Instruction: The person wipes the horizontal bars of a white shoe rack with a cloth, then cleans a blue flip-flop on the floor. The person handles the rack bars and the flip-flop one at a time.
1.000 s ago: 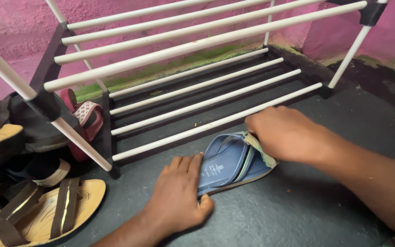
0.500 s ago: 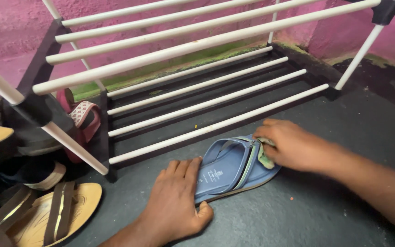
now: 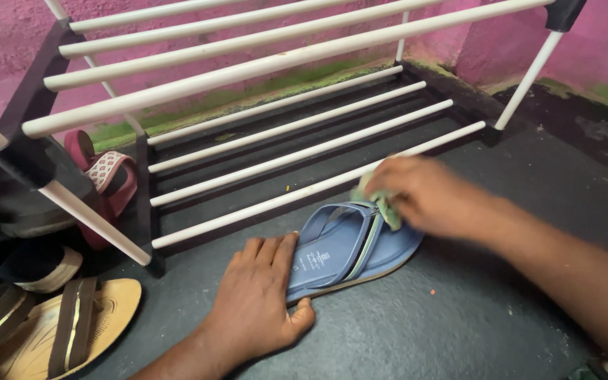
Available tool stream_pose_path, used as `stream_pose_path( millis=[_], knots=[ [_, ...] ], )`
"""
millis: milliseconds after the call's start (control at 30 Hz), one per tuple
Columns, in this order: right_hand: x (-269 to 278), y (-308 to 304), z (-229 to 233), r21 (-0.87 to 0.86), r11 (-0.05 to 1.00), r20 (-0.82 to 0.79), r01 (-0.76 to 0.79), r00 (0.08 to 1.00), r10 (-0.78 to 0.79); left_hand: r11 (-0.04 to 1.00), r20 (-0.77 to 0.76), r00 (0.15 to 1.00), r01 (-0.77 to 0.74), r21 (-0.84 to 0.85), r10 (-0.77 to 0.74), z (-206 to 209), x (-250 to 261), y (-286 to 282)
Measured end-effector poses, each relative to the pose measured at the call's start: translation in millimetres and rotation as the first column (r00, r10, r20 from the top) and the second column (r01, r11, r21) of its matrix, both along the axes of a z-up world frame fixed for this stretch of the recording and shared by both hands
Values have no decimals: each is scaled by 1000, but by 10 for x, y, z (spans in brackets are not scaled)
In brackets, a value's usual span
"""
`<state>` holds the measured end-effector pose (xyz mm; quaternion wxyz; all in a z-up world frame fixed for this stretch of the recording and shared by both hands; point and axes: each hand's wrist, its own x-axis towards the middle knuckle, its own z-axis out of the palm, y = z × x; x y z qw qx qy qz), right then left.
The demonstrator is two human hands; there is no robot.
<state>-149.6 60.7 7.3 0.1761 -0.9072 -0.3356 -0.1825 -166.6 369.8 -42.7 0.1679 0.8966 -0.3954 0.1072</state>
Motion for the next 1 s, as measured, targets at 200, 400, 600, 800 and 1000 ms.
stream_pose_path(
  millis=[200,400,600,800,1000],
  knots=[
    [-21,-19,85,-191,953,-299,235,911,-285,1000,-25,999,-19,20,20,20,11,-9],
    [-246,-31,298,-131,870,-296,476,818,-492,999,-50,998,-23,43,26,21,20,-7],
    [-338,377,-18,20,999,118,-26,993,23,999,-44,999,-23,49,25,-4,30,-14],
    [-497,563,-232,-71,959,101,-273,955,280,999,-31,999,-12,35,13,-12,33,-8],
    [-267,338,-85,69,996,14,50,999,-51,1000,-23,1000,7,20,-6,-12,59,4]
  ],
)
